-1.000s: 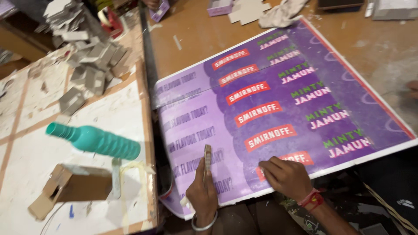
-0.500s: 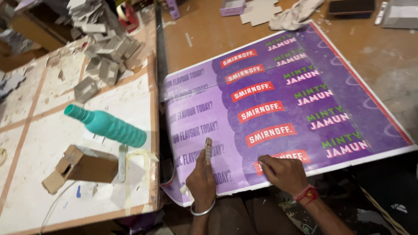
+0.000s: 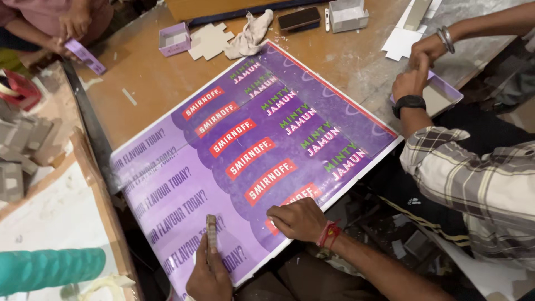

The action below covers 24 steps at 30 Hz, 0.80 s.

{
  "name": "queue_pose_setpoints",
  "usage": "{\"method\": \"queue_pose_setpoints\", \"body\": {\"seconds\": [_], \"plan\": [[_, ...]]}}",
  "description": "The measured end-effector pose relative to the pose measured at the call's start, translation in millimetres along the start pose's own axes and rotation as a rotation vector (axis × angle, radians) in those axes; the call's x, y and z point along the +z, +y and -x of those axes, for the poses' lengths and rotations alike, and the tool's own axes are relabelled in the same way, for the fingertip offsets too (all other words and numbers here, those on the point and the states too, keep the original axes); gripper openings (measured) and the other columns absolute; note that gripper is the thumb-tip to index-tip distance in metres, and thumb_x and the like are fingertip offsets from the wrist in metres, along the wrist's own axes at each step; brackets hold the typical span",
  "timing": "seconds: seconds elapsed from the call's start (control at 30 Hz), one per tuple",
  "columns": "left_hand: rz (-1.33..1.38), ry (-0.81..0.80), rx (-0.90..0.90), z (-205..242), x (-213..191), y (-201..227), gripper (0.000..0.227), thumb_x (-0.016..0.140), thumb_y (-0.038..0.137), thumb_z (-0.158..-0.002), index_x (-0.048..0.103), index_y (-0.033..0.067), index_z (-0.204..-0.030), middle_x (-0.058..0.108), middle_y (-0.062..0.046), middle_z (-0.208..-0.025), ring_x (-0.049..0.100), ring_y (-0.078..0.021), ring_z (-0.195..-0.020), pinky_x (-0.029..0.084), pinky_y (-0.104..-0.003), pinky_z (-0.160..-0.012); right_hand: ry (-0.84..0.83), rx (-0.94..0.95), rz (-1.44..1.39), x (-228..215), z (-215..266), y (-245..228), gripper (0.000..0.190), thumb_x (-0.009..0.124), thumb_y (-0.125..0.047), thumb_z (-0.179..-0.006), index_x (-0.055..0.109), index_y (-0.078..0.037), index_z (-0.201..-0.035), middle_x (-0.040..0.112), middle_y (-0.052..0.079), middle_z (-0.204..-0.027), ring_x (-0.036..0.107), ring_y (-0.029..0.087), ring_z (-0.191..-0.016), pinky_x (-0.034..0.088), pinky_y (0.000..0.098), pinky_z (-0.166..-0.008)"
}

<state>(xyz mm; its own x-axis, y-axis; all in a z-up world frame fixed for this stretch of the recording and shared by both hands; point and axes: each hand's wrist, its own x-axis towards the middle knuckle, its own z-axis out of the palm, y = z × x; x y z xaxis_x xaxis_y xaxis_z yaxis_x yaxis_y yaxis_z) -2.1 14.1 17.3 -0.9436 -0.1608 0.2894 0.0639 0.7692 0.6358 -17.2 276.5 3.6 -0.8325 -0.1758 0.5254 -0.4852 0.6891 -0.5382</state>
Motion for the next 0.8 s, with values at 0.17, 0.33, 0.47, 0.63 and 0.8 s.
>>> {"method": "queue_pose_setpoints", "body": {"seconds": [0.17,0.33,0.47,0.63,0.8], "plan": [[-0.004,0.043,-0.018,0,0,10,0.037,0.058,0.015,-0.1,0.067,0.008,-0.135,0.078,-0.017,-0.087,0.077,-0.0239,-0.071,0.059,-0.034,-0.062,-0.021,0.019,0.029,4,2,2,0.004,0.07,-0.016,-0.089,0.074,-0.014,-0.09,0.064,0.001,-0.053,0.06,0.017,-0.041,0.042,0.0356,-0.039],[-0.059,0.175,0.131,1,5,9,0.038,0.061,0.008,-0.092,0.071,0.0078,-0.129,0.077,-0.019,-0.09,0.069,-0.0286,-0.06,0.053,-0.039,-0.056,-0.013,-0.027,0.086,13,4,10,0.008,0.07,-0.016,-0.09,0.077,-0.013,-0.093,0.067,0.0,-0.053,0.057,0.013,-0.037,0.041,0.0326,-0.036],[-0.09,0.148,0.137,-5,1,11,0.037,0.065,0.01,-0.092,0.071,0.0064,-0.129,0.072,-0.019,-0.079,0.066,-0.0299,-0.056,0.05,-0.042,-0.055,0.025,-0.058,0.065,15,6,15,0.012,0.071,-0.017,-0.09,0.078,-0.015,-0.1,0.075,0.001,-0.066,0.057,0.009,-0.038,0.042,0.0278,-0.036],[0.057,0.192,0.294,-3,-8,13,0.045,0.053,0.0,-0.094,0.065,0.0059,-0.137,0.077,-0.019,-0.102,0.06,-0.0207,-0.053,0.046,-0.034,-0.05,-0.063,0.02,0.091,15,10,15,0.013,0.074,-0.017,-0.091,0.083,-0.015,-0.101,0.073,0.0,-0.061,0.054,0.011,-0.037,0.04,0.0297,-0.037],[-0.053,0.163,0.167,-11,-10,21,0.03,0.065,0.006,-0.1,0.069,0.0039,-0.129,0.057,-0.005,-0.054,0.048,-0.0178,-0.042,0.036,-0.035,-0.041,-0.078,0.045,0.152,11,15,16,0.012,0.076,-0.021,-0.098,0.082,-0.019,-0.108,0.066,-0.001,-0.062,0.055,0.008,-0.044,0.038,0.0252,-0.043]]}}
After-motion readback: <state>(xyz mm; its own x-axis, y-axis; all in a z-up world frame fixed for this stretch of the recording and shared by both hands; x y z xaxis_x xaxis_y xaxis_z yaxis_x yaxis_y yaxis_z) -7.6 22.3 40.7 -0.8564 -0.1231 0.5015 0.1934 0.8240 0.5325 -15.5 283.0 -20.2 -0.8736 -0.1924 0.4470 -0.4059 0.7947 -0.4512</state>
